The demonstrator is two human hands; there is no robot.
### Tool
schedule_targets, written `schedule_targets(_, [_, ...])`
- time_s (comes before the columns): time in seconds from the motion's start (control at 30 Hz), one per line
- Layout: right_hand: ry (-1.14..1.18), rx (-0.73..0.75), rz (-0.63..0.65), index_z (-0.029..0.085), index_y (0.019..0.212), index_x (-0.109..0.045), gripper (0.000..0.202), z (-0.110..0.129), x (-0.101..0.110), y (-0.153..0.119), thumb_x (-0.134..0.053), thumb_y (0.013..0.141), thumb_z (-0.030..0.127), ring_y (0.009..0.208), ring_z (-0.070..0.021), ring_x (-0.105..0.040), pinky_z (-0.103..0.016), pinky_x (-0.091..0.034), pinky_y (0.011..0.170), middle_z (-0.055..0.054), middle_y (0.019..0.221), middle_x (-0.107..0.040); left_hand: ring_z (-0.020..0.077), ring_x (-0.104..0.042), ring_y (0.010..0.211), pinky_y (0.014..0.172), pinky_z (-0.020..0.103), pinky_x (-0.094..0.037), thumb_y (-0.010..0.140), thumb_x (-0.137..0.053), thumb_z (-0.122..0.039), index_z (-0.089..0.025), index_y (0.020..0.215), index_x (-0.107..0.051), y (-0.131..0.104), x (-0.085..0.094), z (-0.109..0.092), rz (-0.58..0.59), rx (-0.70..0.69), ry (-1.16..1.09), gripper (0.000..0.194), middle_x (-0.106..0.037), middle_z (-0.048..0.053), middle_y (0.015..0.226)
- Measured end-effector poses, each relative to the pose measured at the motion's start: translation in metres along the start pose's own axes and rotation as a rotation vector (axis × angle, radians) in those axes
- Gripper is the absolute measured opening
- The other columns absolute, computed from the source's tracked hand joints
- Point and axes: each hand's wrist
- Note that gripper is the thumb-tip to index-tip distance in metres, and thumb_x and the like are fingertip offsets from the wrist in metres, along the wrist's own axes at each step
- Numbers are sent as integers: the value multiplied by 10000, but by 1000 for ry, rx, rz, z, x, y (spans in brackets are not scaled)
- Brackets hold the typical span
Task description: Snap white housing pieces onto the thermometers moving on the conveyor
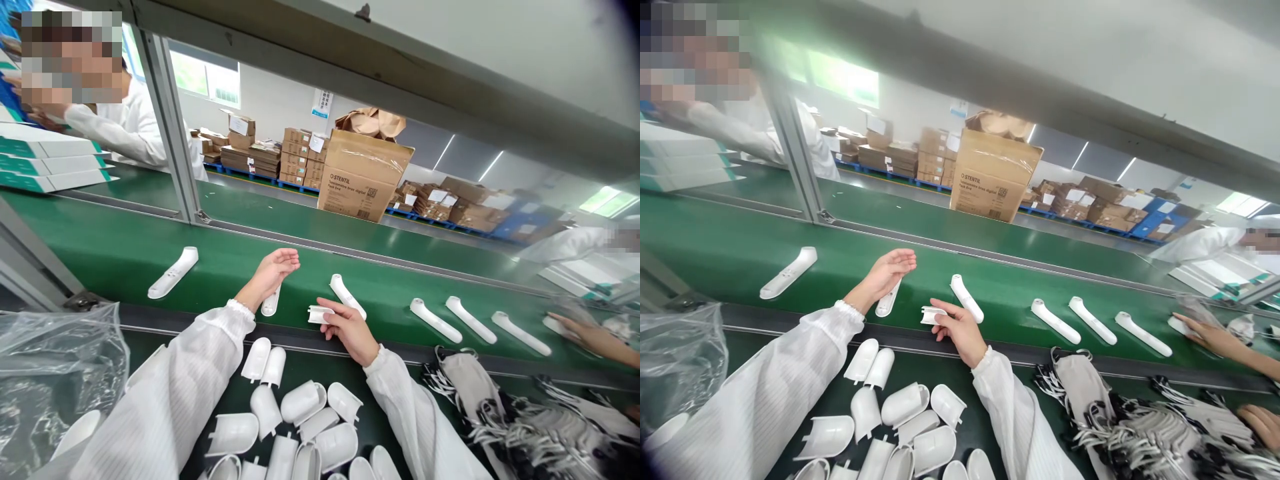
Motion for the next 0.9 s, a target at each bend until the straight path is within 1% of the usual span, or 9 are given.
schedule_targets(0.1, [6, 15, -2, 145, 1191, -704, 520, -2, 2, 4, -742, 763, 436, 754, -182, -678, -300, -564, 614, -119, 969, -747, 237, -589, 1062, 942, 418, -493, 670, -640, -116, -156, 1007, -658, 3, 6, -1, -152, -152, 357, 340, -657, 85, 1062])
schedule_targets(0.2, [-246, 129, -37, 176, 1213, -699, 481, -10, -6, 9, -665, 831, 466, 873, -226, -705, -389, -607, 738, -103, 1063, -744, 277, -494, 1197, 1019, 431, -419, 780, -589, -220, -194, 1046, -666, 9, 15, 3, -273, -321, 898, 278, -622, 84, 1197])
schedule_targets(0.27, [-505, 289, -62, 220, 1202, -707, 389, -14, -16, 13, -613, 873, 404, 1033, -252, -688, -421, -596, 857, -75, 1177, -714, 285, -481, 1207, 1059, 433, -368, 838, -572, -316, -208, 1095, -660, 13, 19, 10, -192, -303, 1141, 292, -616, 81, 1238])
schedule_targets(0.37, [-796, 485, -72, 217, 1240, -686, 373, -19, -31, 18, -551, 898, 277, 1224, -250, -604, -375, -568, 940, -77, 1308, -641, 293, -520, 1134, 1017, 417, -384, 873, -544, -383, -222, 1091, -663, 15, 18, 20, 0, -159, 1355, 296, -653, 78, 1183])
schedule_targets(0.43, [-900, 529, -58, 185, 1292, -649, 411, -22, -37, 19, -524, 905, 242, 1248, -250, -587, -359, -575, 929, -107, 1334, -617, 295, -540, 1095, 959, 400, -415, 897, -492, -354, -220, 1023, -668, 13, 14, 23, 33, -107, 1456, 254, -665, 85, 1119])
schedule_targets(0.53, [-1023, 576, -47, 173, 1349, -600, 446, -26, -39, 19, -531, 912, 230, 1258, -255, -577, -379, -530, 1006, -125, 1380, -578, 284, -584, 1046, 873, 373, -453, 926, -426, -336, -199, 968, -638, 8, 8, 22, -55, -78, 1545, 256, -632, 118, 1109])
schedule_targets(0.67, [-1198, 595, 31, 186, 1369, -581, 456, -28, -34, 17, -555, 914, 198, 1240, -255, -587, -397, -473, 1070, -108, 1406, -559, 277, -642, 965, 777, 351, -481, 942, -410, -407, -175, 1036, -577, 1, 1, 17, -146, 11, 1573, 300, -614, 148, 1116])
schedule_targets(0.77, [-1278, 562, 107, 256, 1366, -582, 436, -24, -29, 19, -562, 933, 209, 1283, -255, -548, -412, -470, 1067, -46, 1393, -577, 294, -655, 955, 760, 352, -481, 941, -419, -430, -159, 1052, -555, 1, -3, 18, -161, 38, 1568, 323, -629, 163, 1080])
schedule_targets(0.9, [-1372, 439, 22, 399, 1323, -594, 428, -16, -27, 29, -625, 918, 264, 1305, -295, -525, -466, -514, 990, 48, 1343, -612, 298, -654, 941, 773, 352, -475, 925, -449, -400, -152, 1002, -577, 8, -4, 25, -94, -18, 1583, 289, -644, 162, 1032])
Point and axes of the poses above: each hand's wrist, its own y-axis towards the middle knuckle, its own x-axis out of the back of the hand, z = x × y
